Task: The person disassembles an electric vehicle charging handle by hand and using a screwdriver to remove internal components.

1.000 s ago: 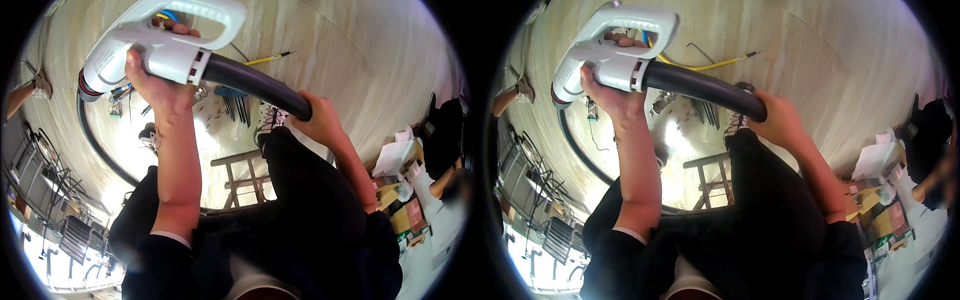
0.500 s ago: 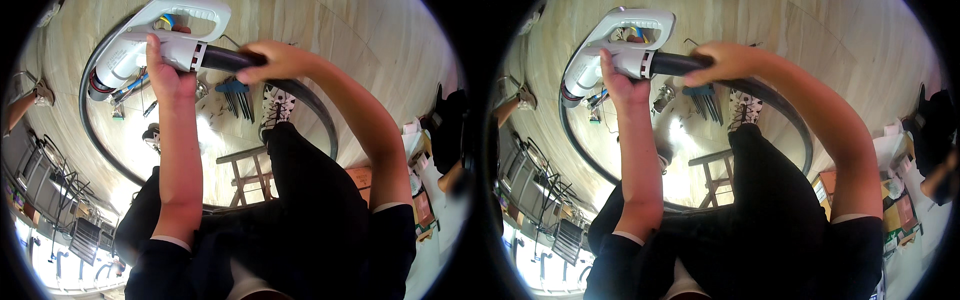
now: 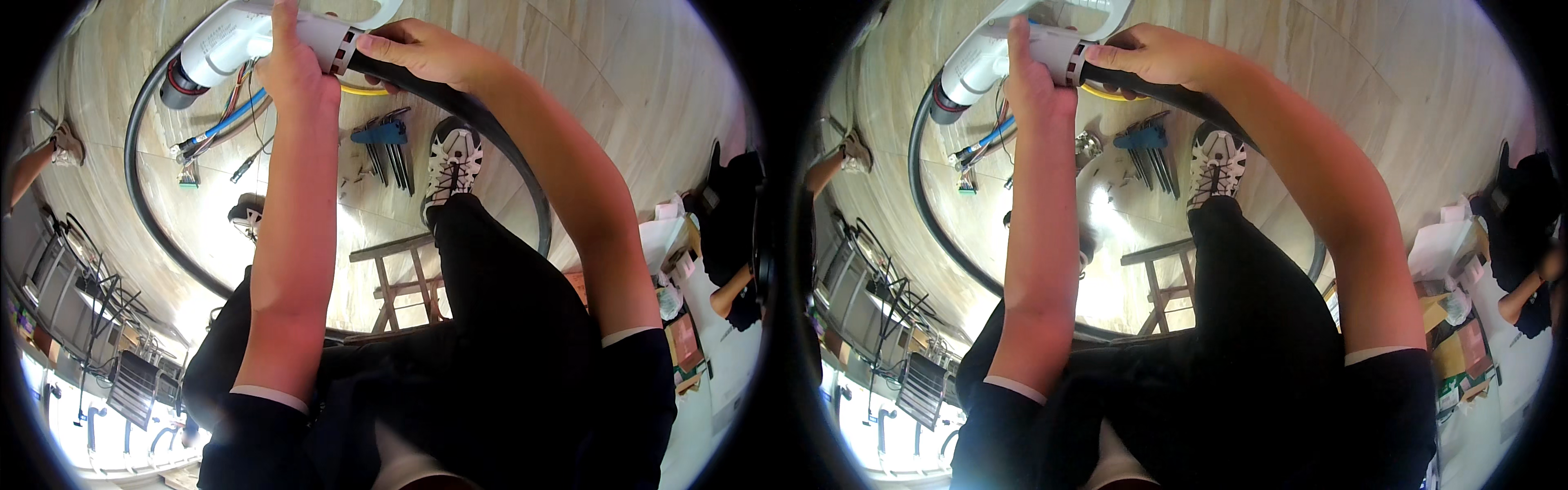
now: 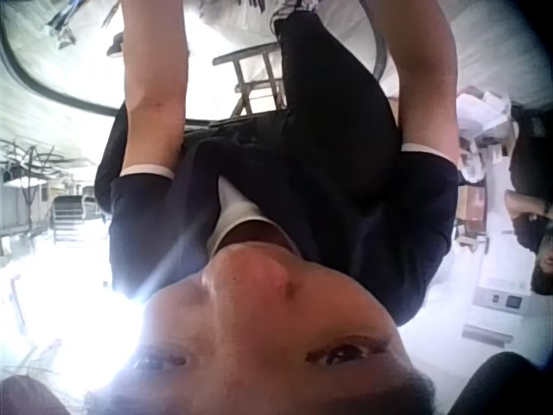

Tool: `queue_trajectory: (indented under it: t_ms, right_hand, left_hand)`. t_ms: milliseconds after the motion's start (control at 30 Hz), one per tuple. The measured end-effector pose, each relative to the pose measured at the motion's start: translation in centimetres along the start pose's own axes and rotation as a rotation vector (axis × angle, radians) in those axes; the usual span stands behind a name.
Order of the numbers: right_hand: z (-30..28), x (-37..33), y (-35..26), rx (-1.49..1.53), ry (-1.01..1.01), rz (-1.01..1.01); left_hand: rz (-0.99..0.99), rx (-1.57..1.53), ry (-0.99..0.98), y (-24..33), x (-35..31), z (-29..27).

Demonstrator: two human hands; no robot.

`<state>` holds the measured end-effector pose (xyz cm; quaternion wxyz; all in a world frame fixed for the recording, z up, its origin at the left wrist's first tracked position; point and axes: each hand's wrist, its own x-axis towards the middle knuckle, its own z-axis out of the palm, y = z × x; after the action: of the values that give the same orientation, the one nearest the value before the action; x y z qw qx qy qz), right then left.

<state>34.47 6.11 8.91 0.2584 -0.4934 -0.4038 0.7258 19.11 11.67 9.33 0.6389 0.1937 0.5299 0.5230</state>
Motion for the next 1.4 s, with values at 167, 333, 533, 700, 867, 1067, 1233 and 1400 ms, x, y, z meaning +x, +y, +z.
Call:
queue_trajectory:
  t_ms: [167,333,533,700,867,1067,1233,1400]
  right_hand:
    - [0.7,-0.1,-0.2,-0.034,0.076,0.044]
    - [1.1,-0.7,-1.6,-0.042,0.092,0.058]
    - [1.6,-0.8,-1.8,-0.053,0.151,0.103]
    - [1.2,-1.1,-1.1,-0.01,0.149,0.101]
    - [0.0,-0.3,-0.7,-0.339,-0.001,0.107]
    - [-0.1,1.9,2.7,-0.635,0.255,0.075]
    - [-0.7,1.2,3.8,-0.706,0.27,0.151]
    - [0.6,0.4,2.2,-0.661,0.225,0.13]
  left_hand:
    - [-0.024,-0.006,0.09,0.7,-0.3,1.3]
    - [0.031,-0.058,0.013,0.2,0.9,0.7]
    - [-0.003,-0.053,0.012,0.1,1.5,0.5]
    - [0.0,-0.103,-0.063,-0.3,1.1,-0.1]
    - [-0.035,-0.068,-0.074,-0.4,1.5,-0.9]
    - [-0.315,0.456,-0.285,1.1,2.7,-5.0]
    - [0.606,1.447,-0.524,3.6,-0.5,-4.7]
    - [1.253,1.413,-1.0,1.7,0.3,-0.6]
